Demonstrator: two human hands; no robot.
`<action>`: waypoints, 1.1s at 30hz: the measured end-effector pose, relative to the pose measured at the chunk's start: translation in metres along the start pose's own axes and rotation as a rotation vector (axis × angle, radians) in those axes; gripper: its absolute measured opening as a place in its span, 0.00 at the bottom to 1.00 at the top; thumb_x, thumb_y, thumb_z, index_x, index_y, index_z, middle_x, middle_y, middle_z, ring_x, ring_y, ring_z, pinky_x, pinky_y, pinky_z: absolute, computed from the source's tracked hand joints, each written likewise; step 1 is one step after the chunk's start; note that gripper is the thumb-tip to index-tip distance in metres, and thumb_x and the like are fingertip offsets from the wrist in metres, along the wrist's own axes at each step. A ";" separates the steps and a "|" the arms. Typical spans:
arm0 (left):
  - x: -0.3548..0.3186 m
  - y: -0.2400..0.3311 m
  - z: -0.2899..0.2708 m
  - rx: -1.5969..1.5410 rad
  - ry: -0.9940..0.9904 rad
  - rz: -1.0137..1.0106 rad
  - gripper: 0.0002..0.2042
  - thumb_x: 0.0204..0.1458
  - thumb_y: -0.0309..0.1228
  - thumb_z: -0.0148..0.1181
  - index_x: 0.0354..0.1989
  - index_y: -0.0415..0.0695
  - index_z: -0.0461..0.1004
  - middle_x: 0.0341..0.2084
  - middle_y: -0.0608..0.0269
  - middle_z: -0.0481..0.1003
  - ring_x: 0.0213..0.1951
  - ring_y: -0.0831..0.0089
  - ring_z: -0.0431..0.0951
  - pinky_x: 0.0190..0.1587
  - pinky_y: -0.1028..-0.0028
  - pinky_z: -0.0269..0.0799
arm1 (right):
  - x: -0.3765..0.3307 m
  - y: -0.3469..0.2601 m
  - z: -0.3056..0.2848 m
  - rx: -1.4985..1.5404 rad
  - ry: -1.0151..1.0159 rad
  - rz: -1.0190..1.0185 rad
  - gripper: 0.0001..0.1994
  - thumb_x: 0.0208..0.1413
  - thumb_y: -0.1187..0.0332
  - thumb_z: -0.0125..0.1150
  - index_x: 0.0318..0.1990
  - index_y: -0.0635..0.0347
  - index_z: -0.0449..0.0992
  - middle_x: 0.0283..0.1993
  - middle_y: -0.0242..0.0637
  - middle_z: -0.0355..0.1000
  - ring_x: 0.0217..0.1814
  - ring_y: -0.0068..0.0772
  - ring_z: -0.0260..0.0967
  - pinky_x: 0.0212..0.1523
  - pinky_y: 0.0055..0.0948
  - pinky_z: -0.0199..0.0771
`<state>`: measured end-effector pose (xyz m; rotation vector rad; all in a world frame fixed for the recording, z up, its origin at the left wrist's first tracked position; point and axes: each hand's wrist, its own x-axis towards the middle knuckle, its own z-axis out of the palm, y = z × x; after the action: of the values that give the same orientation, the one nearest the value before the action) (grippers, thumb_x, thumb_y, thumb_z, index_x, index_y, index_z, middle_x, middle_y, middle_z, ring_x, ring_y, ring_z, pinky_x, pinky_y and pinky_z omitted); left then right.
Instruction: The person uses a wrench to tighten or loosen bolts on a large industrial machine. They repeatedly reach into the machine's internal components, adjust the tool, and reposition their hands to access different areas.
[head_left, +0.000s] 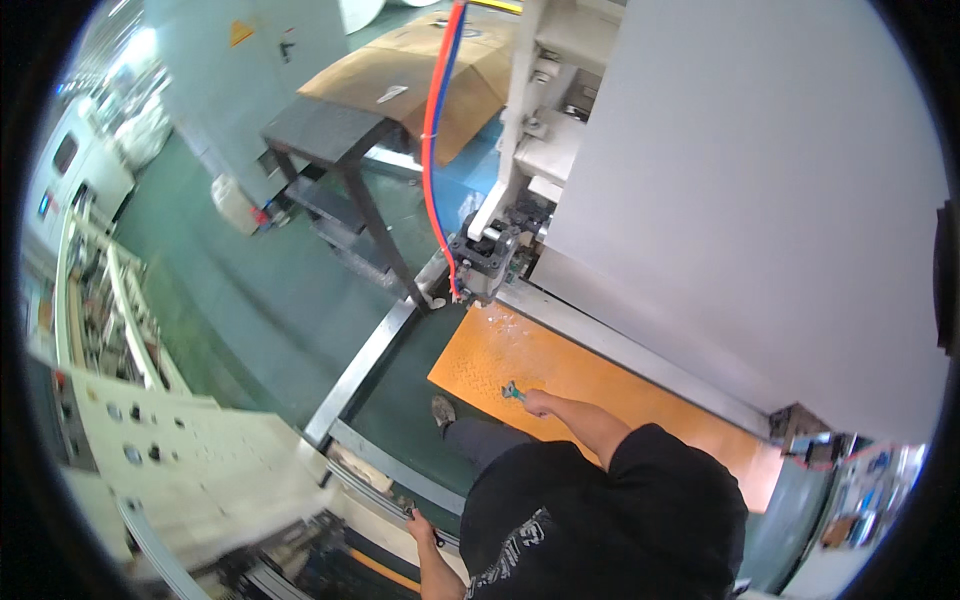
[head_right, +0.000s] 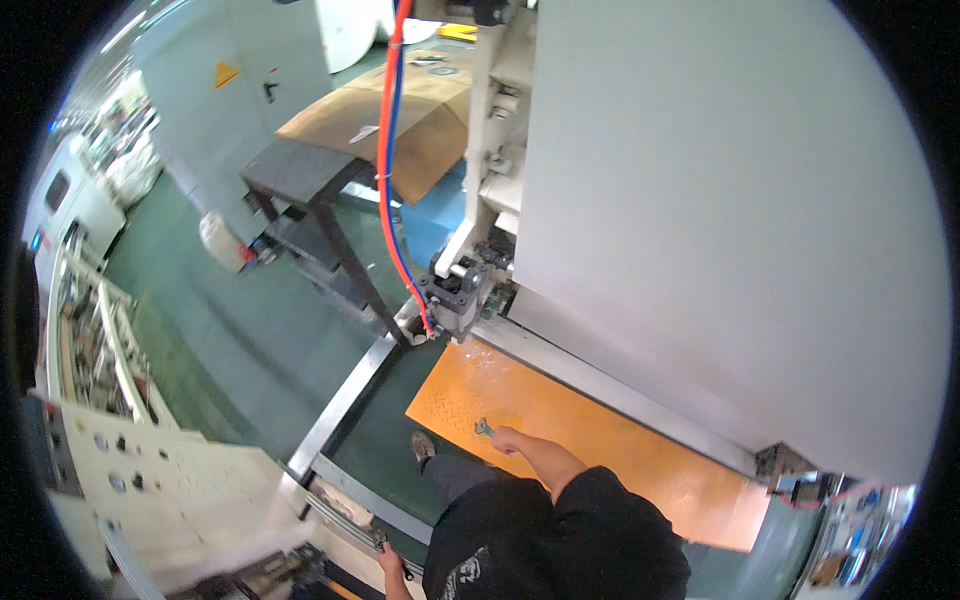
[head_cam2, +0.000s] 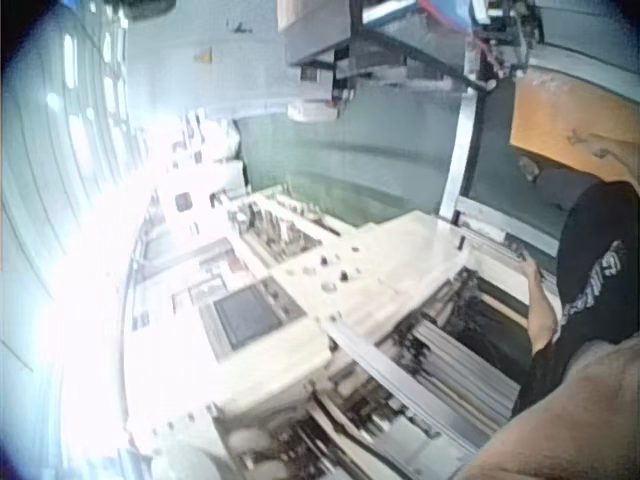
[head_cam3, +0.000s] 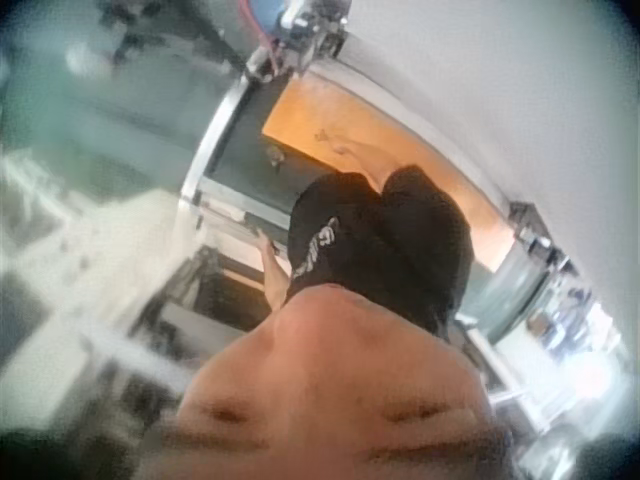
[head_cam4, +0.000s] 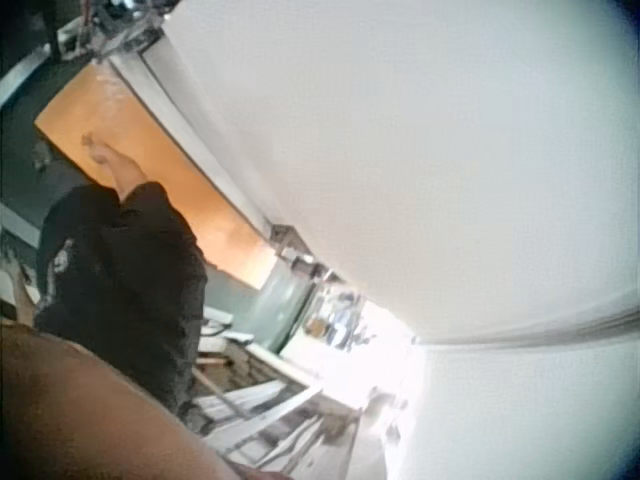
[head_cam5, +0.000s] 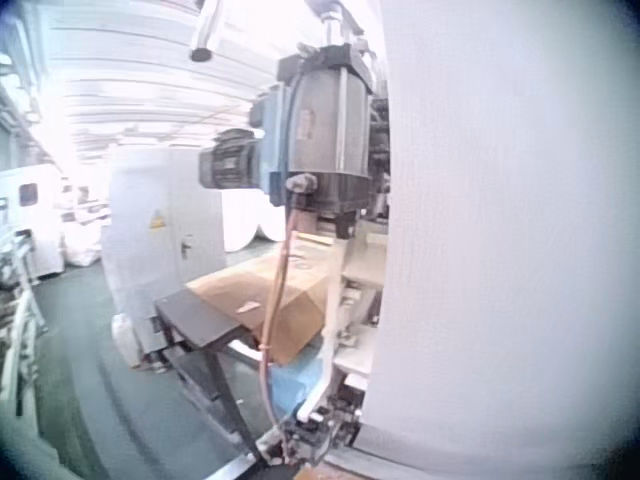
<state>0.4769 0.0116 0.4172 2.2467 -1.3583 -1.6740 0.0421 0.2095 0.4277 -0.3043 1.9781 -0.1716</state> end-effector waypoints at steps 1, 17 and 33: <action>0.020 0.033 0.006 0.029 -0.010 0.065 0.17 0.57 0.40 0.47 0.37 0.34 0.67 0.20 0.56 0.70 0.14 0.66 0.68 0.14 0.67 0.63 | 0.016 -0.011 -0.009 -0.014 0.004 0.047 0.07 0.39 0.76 0.46 0.23 0.70 0.71 0.18 0.52 0.69 0.18 0.42 0.70 0.17 0.38 0.68; 0.189 0.248 -0.026 0.649 -0.126 0.500 0.22 0.55 0.45 0.47 0.31 0.32 0.69 0.25 0.43 0.74 0.30 0.50 0.76 0.34 0.59 0.70 | 0.002 -0.190 -0.013 0.566 0.073 0.094 0.10 0.51 0.72 0.42 0.39 0.60 0.67 0.20 0.38 0.64 0.14 0.30 0.61 0.12 0.30 0.63; 0.167 0.189 -0.085 0.062 -0.101 0.105 0.16 0.56 0.39 0.48 0.33 0.34 0.67 0.14 0.59 0.67 0.11 0.68 0.66 0.13 0.67 0.62 | -0.063 -0.518 -0.401 1.440 0.333 -1.011 0.04 0.61 0.64 0.42 0.34 0.50 0.60 0.20 0.31 0.60 0.13 0.21 0.53 0.10 0.23 0.53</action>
<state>0.4344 -0.2512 0.4175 2.1064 -1.5415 -1.7551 -0.2280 -0.2747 0.7817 -0.2667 1.3406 -2.2219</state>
